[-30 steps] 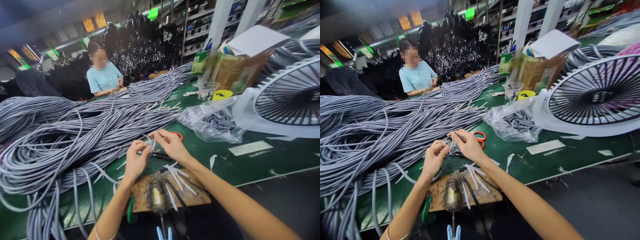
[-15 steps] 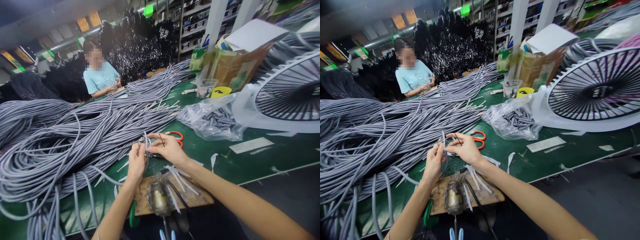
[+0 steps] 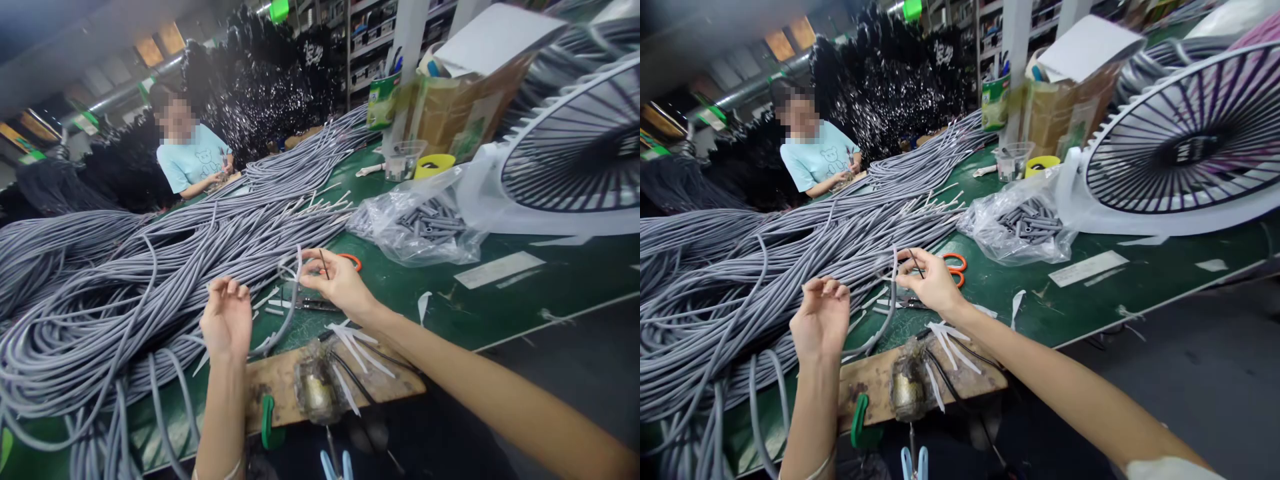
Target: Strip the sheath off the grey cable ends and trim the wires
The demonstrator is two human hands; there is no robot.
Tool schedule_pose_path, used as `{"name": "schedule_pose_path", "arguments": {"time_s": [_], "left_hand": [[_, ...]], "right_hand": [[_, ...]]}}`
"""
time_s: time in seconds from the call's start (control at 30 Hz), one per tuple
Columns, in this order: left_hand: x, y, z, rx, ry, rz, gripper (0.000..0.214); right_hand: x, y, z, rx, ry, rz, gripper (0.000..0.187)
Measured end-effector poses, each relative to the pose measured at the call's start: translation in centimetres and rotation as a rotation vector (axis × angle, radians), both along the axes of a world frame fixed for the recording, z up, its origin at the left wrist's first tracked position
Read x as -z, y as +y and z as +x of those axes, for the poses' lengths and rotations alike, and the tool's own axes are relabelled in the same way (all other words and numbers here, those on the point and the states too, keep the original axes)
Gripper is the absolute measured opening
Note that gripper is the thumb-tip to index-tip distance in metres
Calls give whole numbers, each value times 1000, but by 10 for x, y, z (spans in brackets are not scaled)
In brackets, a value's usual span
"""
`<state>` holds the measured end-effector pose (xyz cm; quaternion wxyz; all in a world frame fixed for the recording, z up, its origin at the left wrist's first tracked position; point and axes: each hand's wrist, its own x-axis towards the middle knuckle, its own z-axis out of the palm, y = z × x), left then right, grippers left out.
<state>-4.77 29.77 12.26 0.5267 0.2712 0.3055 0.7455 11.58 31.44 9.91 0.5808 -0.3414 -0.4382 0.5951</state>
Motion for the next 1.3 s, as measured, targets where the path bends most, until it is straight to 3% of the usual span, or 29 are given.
{"name": "schedule_pose_path", "arguments": {"time_s": [0.07,0.13,0.2,0.27,0.4,0.57,0.7,0.83,1.03,1.2,1.3], "left_hand": [[3,0,3,-28,190,-71,27],[9,-2,13,154,436,-165,36],[16,-6,24,340,557,-172,40],[19,-9,32,358,557,-136,39],[18,-11,35,243,482,-119,39],[15,-12,33,277,422,-123,40],[18,-13,32,295,442,-60,34],[19,-12,32,219,488,-31,31],[21,-13,31,196,558,-39,30],[20,-14,33,236,566,-73,32],[15,-14,35,231,521,-79,38]], "right_hand": [[-1,0,1,7,8,13,35],[-2,-2,1,-17,23,12,37],[-4,-3,0,-33,51,-15,38],[-5,-4,-1,-29,95,-55,37],[-7,-5,-3,0,174,-125,36],[-1,-1,-4,8,84,-205,33],[3,7,2,218,-25,-172,24],[-5,3,13,531,-86,73,15],[-12,-13,9,270,-442,451,21],[-6,-14,7,335,-591,660,23],[-4,-12,9,394,-649,689,20]]}}
